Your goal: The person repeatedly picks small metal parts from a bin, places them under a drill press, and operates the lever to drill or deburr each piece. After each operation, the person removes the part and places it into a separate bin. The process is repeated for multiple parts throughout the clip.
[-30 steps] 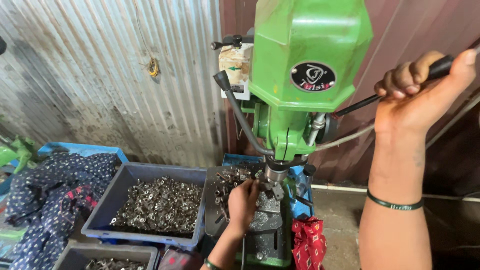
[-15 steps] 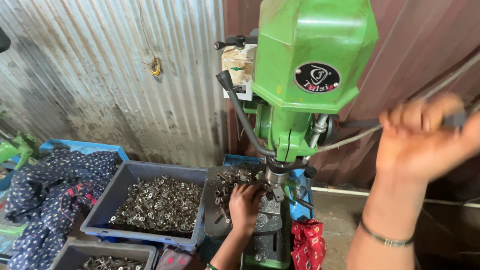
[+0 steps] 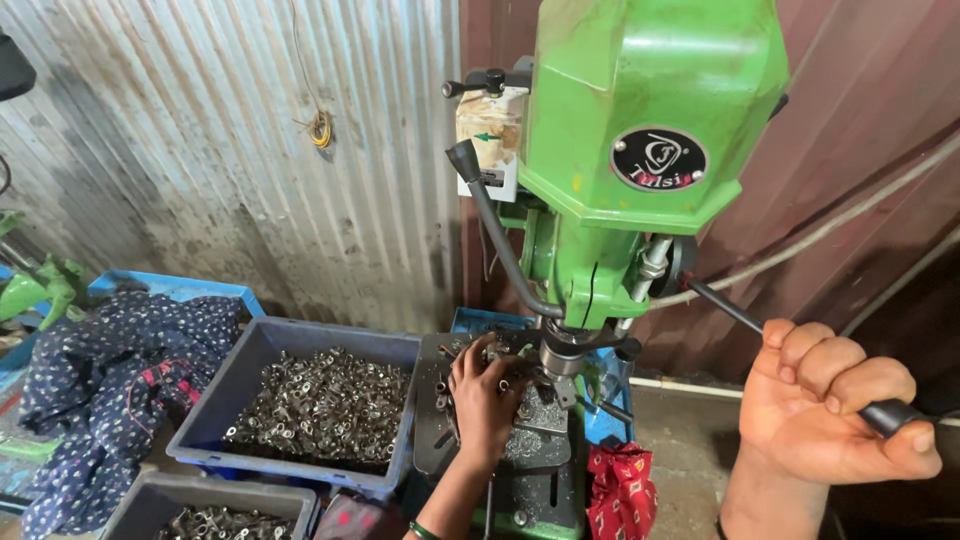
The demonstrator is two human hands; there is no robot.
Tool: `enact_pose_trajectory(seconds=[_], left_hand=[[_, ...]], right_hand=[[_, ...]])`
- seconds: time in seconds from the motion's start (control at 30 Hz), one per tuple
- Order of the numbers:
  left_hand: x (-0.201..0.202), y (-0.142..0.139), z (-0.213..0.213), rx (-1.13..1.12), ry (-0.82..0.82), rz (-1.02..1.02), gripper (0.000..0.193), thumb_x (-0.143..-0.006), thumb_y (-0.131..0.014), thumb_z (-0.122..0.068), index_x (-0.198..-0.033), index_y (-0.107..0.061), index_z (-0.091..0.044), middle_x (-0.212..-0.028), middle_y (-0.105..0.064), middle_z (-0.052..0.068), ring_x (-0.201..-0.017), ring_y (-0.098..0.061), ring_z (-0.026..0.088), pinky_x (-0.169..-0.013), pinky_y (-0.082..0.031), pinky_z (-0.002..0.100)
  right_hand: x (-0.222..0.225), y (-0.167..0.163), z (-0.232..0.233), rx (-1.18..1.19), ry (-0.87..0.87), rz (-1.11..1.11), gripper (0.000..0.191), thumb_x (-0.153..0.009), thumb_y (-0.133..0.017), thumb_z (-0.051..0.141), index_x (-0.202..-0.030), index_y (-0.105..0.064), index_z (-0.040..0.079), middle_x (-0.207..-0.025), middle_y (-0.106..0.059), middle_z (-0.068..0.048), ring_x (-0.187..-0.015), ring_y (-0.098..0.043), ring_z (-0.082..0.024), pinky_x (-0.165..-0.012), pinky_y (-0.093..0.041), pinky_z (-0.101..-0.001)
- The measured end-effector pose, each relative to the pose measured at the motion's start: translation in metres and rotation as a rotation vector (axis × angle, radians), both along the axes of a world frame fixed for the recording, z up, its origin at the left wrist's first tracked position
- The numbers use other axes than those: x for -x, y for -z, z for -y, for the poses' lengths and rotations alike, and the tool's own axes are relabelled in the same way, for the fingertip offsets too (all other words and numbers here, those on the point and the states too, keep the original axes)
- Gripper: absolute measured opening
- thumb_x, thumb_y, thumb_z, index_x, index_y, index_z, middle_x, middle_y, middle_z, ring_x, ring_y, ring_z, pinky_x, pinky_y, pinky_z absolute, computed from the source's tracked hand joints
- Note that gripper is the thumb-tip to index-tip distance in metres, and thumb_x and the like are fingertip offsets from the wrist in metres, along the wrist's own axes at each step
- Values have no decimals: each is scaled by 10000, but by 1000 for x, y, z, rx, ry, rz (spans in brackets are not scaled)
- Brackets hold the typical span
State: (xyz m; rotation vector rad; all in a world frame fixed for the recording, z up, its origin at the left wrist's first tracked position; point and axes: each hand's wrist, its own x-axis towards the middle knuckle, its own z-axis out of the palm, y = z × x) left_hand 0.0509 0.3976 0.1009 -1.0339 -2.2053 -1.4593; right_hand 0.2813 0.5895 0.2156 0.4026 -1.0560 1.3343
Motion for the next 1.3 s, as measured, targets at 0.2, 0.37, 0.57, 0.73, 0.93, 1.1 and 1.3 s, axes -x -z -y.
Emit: enact_pose_trajectory(seconds=[0.2,0.37,0.57,0.73,0.93,1.1,1.3], left_hand=[[11,6,-1,-3,56,-77,265,-650,-884,-210,-904,-814,-201,-1445,-544,77,-1373,-415,376,-1111,-292,545],[37,11,26,11,-221,-150,306,-616,-877,-242,-903,-786,-185,-1378,-559,46,-1367,-443,336,-1106,-282,565],[24,33,45,159,-290,14,460,-743,-827,-266,-1161,-694,-130,-1400,-545,83,-1345,-428,365,-1099,-294,566],[2,44,24,315,-35,-81,378,-757,-810,-312,-1076,-715,-134,-1252,-635,128,-1240,-514,373,-1065,-302,576],[-7,35,25,403,7,32,265,-764,-776,-200,-985,-661,-110,-1010,-722,81,-1085,-620,321,-1009,-396,494],[-12,16,33,29,110,182,209,-786,-762,-85,-989,-715,-96,-948,-741,94,-912,-704,298,-838,-513,417],[-15,-6,22,-120,282,241,378,-778,-761,-3,-1148,-748,-78,-1008,-753,125,-880,-756,275,-782,-584,348]], right_hand=[[10,-71,-39,-14,-27,148,551,-1130,-392,543,-814,-356,93,-653,-324,-67,-559,-232,-188,-570,-243,-339],[28,-125,-88,87,-239,127,336,-1218,-377,273,-921,-417,121,-725,-355,12,-558,-267,-104,-578,-221,-254],[36,-128,-100,34,-272,110,333,-1206,-360,226,-883,-402,156,-709,-320,65,-583,-256,-66,-562,-188,-216],[33,-130,-98,23,-272,124,356,-1211,-359,254,-873,-394,145,-708,-323,51,-588,-264,-77,-561,-199,-226],[34,-133,-89,53,-249,134,414,-1233,-396,303,-857,-388,131,-686,-346,38,-585,-266,-92,-562,-212,-235],[36,-133,-85,14,-238,140,430,-1214,-428,351,-850,-370,130,-694,-346,32,-590,-263,-99,-561,-209,-239],[37,-135,-76,10,-194,144,418,-1189,-442,357,-851,-358,125,-718,-335,19,-584,-254,-104,-559,-205,-247]])
